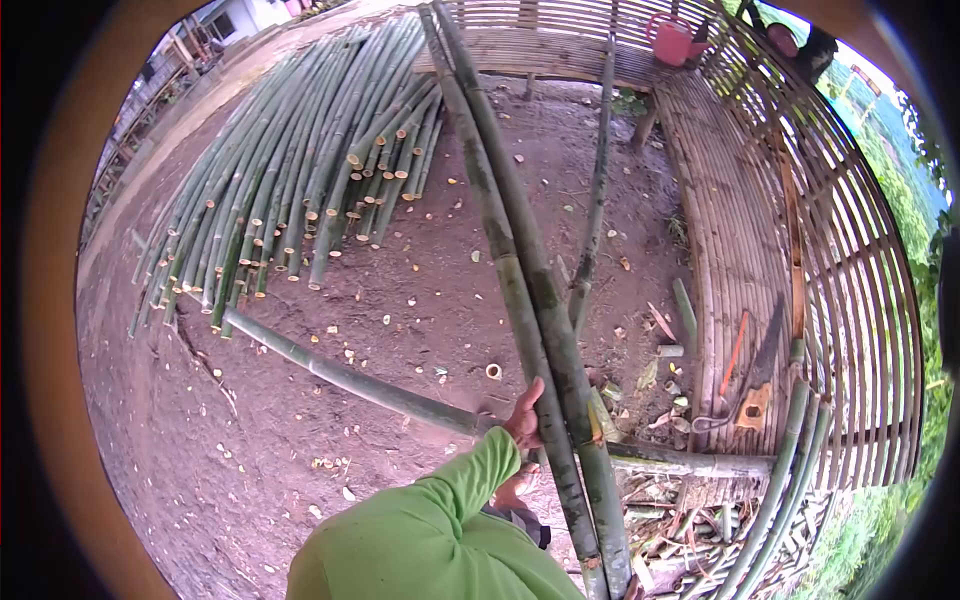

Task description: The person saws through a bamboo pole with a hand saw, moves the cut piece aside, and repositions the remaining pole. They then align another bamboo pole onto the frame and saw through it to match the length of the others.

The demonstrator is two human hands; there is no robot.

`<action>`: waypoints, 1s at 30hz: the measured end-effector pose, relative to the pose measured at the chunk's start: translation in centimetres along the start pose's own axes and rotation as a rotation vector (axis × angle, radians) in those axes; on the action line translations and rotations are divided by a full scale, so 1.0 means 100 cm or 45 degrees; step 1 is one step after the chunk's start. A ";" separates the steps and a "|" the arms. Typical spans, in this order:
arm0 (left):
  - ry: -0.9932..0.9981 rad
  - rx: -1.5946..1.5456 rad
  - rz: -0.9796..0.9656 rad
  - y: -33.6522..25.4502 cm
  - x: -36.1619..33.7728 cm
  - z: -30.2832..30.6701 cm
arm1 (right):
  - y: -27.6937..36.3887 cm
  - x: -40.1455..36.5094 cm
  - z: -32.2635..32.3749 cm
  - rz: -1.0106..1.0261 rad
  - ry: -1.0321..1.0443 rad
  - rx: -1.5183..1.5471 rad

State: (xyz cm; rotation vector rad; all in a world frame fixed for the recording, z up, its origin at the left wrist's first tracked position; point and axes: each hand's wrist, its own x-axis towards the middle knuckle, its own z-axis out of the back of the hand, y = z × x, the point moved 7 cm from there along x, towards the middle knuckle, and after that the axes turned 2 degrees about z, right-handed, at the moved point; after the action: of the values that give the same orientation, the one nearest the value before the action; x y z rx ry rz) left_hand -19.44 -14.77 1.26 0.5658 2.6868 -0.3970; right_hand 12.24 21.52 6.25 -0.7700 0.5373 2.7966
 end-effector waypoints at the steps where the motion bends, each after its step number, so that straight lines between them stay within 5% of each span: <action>1: -0.093 0.015 -0.083 -0.016 -0.011 0.015 | 0.008 0.009 -0.001 0.044 0.023 -0.008; 9: -0.445 0.056 -0.553 -0.186 -0.092 0.097 | 0.145 0.089 -0.026 0.540 0.335 -0.254; 10: -0.442 0.044 -0.581 -0.216 -0.099 0.104 | 0.194 0.088 -0.015 0.775 0.128 -0.303; 11: -0.439 0.030 -0.609 -0.247 -0.106 0.110 | 0.233 0.099 -0.008 0.483 0.408 -0.060; 12: -0.451 0.059 -0.666 -0.284 -0.114 0.113 | 0.272 0.109 -0.012 0.622 0.222 -0.034; 18: -0.430 0.104 -0.869 -0.551 -0.159 0.160 | 0.538 0.191 -0.074 0.962 0.459 0.151; 20: -0.554 0.133 -0.968 -0.616 -0.184 0.182 | 0.628 0.204 -0.104 0.856 0.743 0.177; 22: -0.366 0.193 -1.000 -0.620 -0.206 0.209 | 0.703 0.208 -0.133 0.869 0.762 0.176; 24: -0.437 0.230 -0.648 -0.555 -0.245 0.234 | 0.765 0.211 -0.161 0.913 0.842 0.288; 27: -0.257 1.412 -0.564 -0.415 -0.293 0.218 | 0.829 0.196 -0.213 0.974 1.040 0.577; 28: -0.257 1.187 -0.520 -0.382 -0.306 0.216 | 0.844 0.188 -0.231 0.994 1.054 0.643; 30: -0.420 0.069 -0.491 -0.347 -0.323 0.231 | 0.871 0.164 -0.250 0.941 1.101 0.543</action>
State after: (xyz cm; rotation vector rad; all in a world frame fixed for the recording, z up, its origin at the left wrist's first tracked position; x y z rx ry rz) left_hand -0.23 -63.89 0.41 -0.0147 2.4586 -0.6082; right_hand -14.19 -66.63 3.06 -1.9724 1.7896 2.5538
